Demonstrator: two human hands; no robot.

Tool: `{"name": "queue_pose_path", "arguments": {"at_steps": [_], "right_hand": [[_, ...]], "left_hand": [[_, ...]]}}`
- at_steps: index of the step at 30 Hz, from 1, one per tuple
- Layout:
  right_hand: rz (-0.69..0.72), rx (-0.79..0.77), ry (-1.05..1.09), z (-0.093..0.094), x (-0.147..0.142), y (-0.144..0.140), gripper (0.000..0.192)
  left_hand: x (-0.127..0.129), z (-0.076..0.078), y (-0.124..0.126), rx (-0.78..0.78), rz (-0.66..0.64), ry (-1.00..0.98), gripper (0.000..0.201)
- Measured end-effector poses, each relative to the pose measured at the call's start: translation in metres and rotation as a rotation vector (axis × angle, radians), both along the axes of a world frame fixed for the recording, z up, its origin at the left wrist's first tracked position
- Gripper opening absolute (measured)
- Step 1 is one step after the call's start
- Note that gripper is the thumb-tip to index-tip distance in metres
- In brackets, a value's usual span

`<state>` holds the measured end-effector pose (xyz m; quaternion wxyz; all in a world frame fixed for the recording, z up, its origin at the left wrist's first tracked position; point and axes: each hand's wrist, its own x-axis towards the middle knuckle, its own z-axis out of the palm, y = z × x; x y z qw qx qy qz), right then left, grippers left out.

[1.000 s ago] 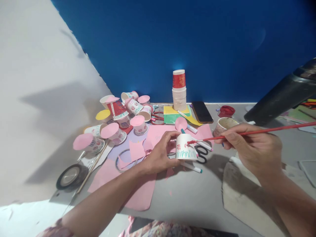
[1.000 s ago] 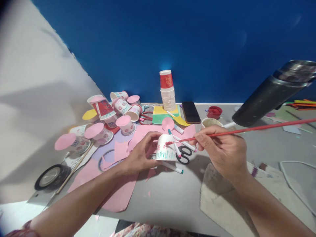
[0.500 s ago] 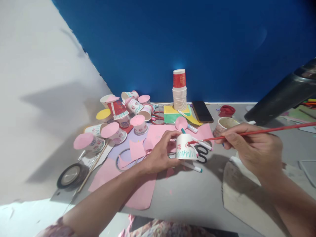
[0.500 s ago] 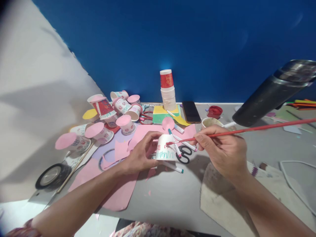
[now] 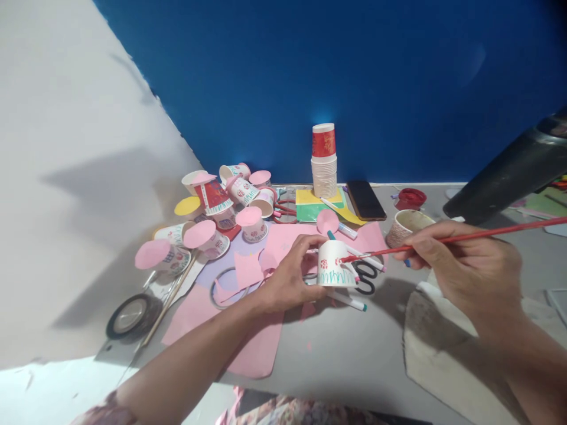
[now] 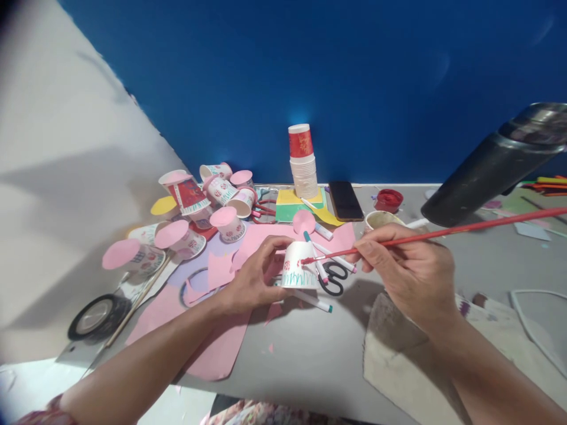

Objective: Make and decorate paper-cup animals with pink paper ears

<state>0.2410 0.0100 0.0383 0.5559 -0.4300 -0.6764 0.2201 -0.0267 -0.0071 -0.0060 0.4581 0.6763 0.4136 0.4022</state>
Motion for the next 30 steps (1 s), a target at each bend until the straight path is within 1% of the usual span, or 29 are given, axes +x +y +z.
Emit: {"name": "queue_pose_path", "arguments": {"at_steps": [5, 11, 16, 20, 24, 26, 28, 30], "right_hand": [[0.022, 0.019, -0.07, -0.003, -0.0025, 0.0011, 0.015], [0.003, 0.013, -0.004, -0.0019, -0.0027, 0.0007, 0.015], [0.038, 0.041, -0.054, 0.0002, -0.0061, 0.0001, 0.016], [0.025, 0.018, 0.016, -0.0002, -0.0084, -0.0009, 0.016], [0.057, 0.009, -0.031, -0.0027, -0.0082, -0.0014, 0.017], [0.039, 0.015, -0.048, -0.0035, -0.0079, -0.0013, 0.016], [0.01, 0.019, -0.026, -0.0035, -0.0078, -0.0011, 0.015], [0.011, 0.017, -0.001, -0.003, -0.0082, -0.0008, 0.015]], "left_hand": [[0.0008, 0.0023, 0.0002, 0.024, 0.008, 0.041, 0.077], [-0.0008, 0.0031, 0.0007, 0.043, 0.02, 0.096, 0.078], [0.0, 0.0056, 0.0001, 0.048, 0.023, 0.106, 0.076], [0.0013, 0.003, -0.0004, 0.054, 0.011, 0.088, 0.075], [0.0012, -0.0014, -0.0005, 0.064, 0.01, 0.072, 0.076], [0.0006, -0.0019, -0.0002, 0.075, 0.007, 0.092, 0.078], [0.0001, -0.0013, 0.0001, 0.079, 0.011, 0.112, 0.079], [-0.0003, -0.0004, 0.0002, 0.073, 0.011, 0.117, 0.078]]}}
